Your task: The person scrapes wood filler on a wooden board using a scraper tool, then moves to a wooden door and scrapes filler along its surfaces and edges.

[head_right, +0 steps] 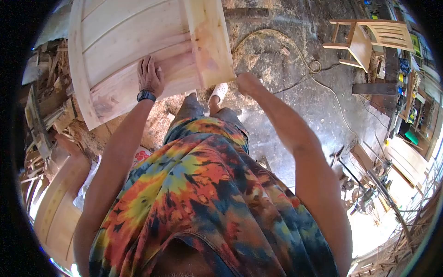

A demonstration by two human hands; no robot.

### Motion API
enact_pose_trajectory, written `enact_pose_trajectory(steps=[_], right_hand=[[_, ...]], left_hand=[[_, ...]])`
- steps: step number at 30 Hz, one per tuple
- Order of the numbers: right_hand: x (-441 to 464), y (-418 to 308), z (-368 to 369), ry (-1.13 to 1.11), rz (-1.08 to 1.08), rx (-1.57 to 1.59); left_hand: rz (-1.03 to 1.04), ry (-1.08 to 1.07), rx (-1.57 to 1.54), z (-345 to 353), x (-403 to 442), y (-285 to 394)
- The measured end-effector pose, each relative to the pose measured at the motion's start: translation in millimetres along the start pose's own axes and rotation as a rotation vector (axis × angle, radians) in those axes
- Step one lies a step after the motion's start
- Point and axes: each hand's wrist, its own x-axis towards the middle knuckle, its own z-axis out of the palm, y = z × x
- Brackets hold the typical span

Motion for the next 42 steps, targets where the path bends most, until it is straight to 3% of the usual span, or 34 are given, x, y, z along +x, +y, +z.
enact_pose_trajectory(steps=[3,5,6,8,9,11,12,14,17,18,21,29,35,42], right_hand=[[-13.9,22.1,2.4,0.023,0.162,-0.065],[-34.5,46.7,17.5,0.27,0.436,0.415],[-49.5,48.3,14.9,0.272,0.441,0.418],[-75.4,55.1,9.2,0.181,0.352,1.002],[-79.4,61.5,13.8,0.184,0.352,1.0],[-80.4,68.6,28.0,0.197,0.164,1.392],[-77.2,67.2,34.7,0.198,0.155,1.388],[-69.7,59.4,50.5,0.125,0.052,1.864],[-47.0,47.8,75.9,0.143,0.105,2.041],[-43.2,44.1,77.3,0.048,-0.043,2.074],[-28.1,24.5,84.1,-0.002,-0.07,2.175],[-3.3,29.6,79.4,-0.005,0.217,2.31],[15.7,32.8,77.2,0.236,0.385,2.236],[15.6,58.9,61.3,0.589,0.785,1.762]], left_hand=[[0.008,-0.013,0.009,0.7,-0.8,-2.2],[0.015,-0.01,0.012,1.2,1.3,-4.0],[0.01,-0.008,0.007,1.2,1.2,-3.9],[0.002,-0.007,-0.003,1.1,-0.6,-1.6],[-0.005,-0.008,-0.003,0.4,-0.3,-1.3],[-0.016,-0.006,-0.001,2.1,-0.5,-0.5],[-0.009,0.0,0.008,5.3,0.1,-2.1],[-0.016,0.009,0.025,4.3,-1.5,-5.2],[-0.02,-0.008,0.02,0.9,-1.3,-1.5],[-0.016,-0.004,0.015,0.7,-1.0,-0.9],[-0.012,-0.001,0.012,0.6,-0.1,0.2],[-0.018,0.002,0.029,-1.5,0.3,0.3],[-0.027,-0.007,0.014,-2.6,0.3,-0.7],[-0.03,-0.002,0.007,-1.8,0.6,0.1]])
